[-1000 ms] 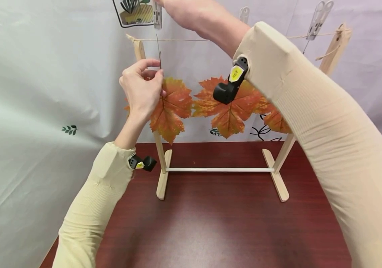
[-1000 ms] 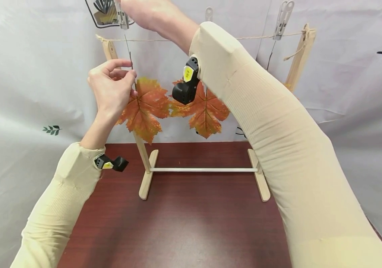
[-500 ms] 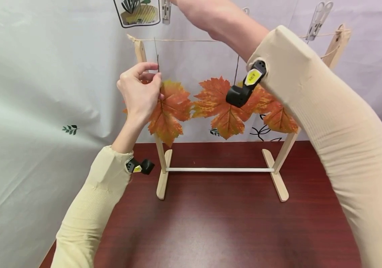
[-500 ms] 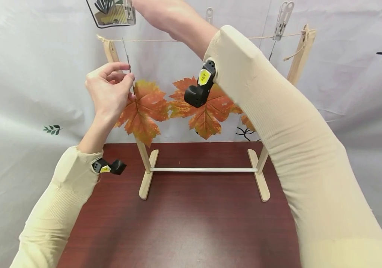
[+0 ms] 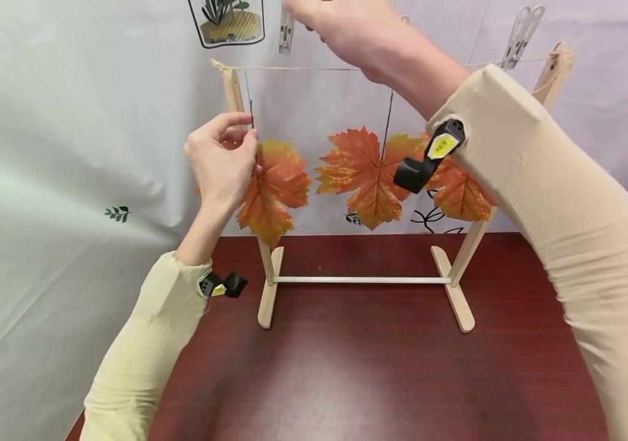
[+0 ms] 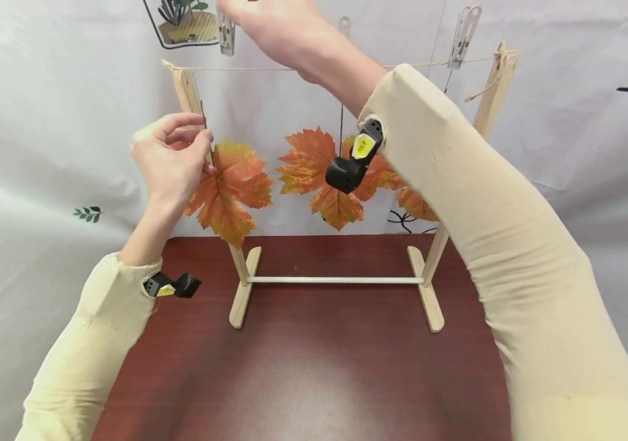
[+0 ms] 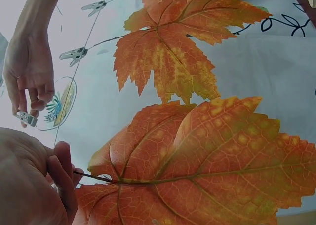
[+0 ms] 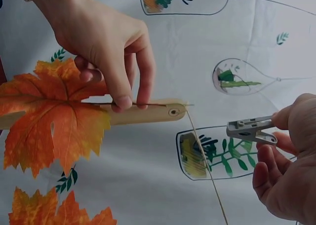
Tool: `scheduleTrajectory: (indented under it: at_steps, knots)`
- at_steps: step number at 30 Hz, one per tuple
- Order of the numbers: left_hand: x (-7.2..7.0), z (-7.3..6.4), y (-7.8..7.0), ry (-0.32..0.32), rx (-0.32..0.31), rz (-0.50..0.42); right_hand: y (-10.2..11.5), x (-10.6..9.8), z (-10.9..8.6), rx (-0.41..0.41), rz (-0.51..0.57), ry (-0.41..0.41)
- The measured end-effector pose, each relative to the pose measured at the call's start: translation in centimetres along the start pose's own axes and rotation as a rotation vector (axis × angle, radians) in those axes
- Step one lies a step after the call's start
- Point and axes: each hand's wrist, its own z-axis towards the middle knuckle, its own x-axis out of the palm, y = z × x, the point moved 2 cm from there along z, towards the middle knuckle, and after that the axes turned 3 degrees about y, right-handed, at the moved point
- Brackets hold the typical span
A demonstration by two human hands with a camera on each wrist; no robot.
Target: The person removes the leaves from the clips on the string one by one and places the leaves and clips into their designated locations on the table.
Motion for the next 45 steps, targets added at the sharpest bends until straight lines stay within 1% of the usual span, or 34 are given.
scheduleTrajectory:
  at_steps: [3, 7, 11, 14, 18, 22, 31, 33, 40, 43, 45]
  knots:
    - [-0.2, -0.3, 0.1, 0.001, 0.007, 0.005, -0.4, -0.3, -0.4, -0.015, 0.01, -0.027]
    - [-0.5, -0.7, 0.2, 0.007, 0.013, 0.007, -1.0, -0.9, -0.9, -0.013, 0.043, -0.037]
    - [-0.9, -1.0, 0.2, 0.012, 0.008, 0.001, -1.5, -1.1, -1.5, -0.022, 0.116, -0.034]
    - [-1.1, -1.2, 0.3, 0.011, 0.009, 0.005, -1.9, -1.1, -1.8, -0.033, 0.199, -0.028]
    - [-1.4, -1.4, 0.3, 0.009, 0.017, 0.016, -2.3, -1.2, -2.2, -0.03, 0.282, -0.03]
    - [-1.6, -1.6, 0.5, 0.007, 0.023, 0.018, -2.8, -1.3, -2.6, -0.043, 0.339, -0.034]
    - [-2.1, -2.3, 1.1, 0.017, 0.043, 0.047, -3.8, -1.9, -4.4, -0.103, 0.348, -0.039]
    - [-2.3, -2.5, 1.2, 0.017, 0.043, 0.053, -3.9, -2.0, -4.8, -0.103, 0.353, -0.038]
    - [-3.0, -3.6, 1.5, 0.028, 0.013, 0.061, -3.8, -2.1, -5.8, -0.092, 0.387, -0.038]
    - [-3.3, -4.0, 1.7, 0.035, 0.022, 0.078, -3.8, -2.2, -6.3, -0.087, 0.411, -0.041]
    - [-3.5, -4.3, 1.8, 0.039, 0.04, 0.095, -4.0, -2.4, -6.7, -0.08, 0.416, -0.042]
